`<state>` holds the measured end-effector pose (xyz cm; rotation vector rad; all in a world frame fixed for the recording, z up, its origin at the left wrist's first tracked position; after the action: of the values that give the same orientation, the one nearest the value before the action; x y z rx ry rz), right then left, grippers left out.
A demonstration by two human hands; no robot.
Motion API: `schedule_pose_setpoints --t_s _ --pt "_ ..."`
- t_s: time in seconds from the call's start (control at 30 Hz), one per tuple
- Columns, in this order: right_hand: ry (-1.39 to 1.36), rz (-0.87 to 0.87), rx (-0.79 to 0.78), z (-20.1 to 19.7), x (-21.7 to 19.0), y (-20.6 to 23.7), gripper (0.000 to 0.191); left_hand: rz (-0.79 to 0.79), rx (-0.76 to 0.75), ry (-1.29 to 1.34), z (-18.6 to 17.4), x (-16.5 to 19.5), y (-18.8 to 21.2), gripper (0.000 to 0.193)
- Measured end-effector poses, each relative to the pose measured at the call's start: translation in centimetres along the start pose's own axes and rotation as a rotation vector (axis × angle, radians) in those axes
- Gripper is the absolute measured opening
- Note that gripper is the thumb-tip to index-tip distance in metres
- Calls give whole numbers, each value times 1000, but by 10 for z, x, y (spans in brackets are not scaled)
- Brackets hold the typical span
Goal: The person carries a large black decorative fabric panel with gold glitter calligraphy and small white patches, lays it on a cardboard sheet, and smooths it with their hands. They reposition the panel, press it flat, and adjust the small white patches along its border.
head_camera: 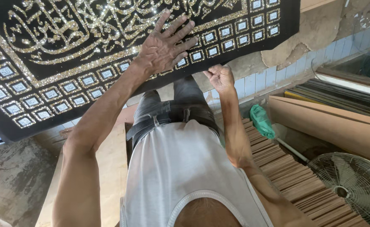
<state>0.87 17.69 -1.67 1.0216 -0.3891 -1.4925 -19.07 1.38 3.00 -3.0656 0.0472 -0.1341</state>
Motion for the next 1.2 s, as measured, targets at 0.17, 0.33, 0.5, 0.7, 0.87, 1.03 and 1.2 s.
schedule_pose_setpoints --t_s 0.17,0.33,0.5,0.7,0.87,1.03,1.2 --pt "7 11 4 1 1 1 12 -19 -30 87 -3 8 -5 52" --pt "37 -6 -47 -8 1 7 11 115 -31 -193 -5 6 -7 57" --pt "122 74 58 -23 3 -2 9 124 -86 -39 -3 3 -3 59" --pt "969 -5 174 -11 -17 33 17 131 -110 120 -1 0 -7 72" --pt "1604 -691 346 53 -56 103 30 46 -98 40 -4 16 -11 73" --pt "1563 -1140 -31 114 -46 49 36 42 -182 52 -8 35 -7 69" --pt "1870 -1017 -138 111 -39 26 37 -68 -62 166 -20 47 10 77"
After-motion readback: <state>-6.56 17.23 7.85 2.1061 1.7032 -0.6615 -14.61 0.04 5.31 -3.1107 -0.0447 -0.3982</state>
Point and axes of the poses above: each hand's wrist, its own y-axis away from the middle knuckle, its own z-axis out of the palm, x = y × z, the point moved 3 cm from there along -y, towards the middle knuckle, and after that the axes turned 10 degrees about z, right-handed, at the moved point
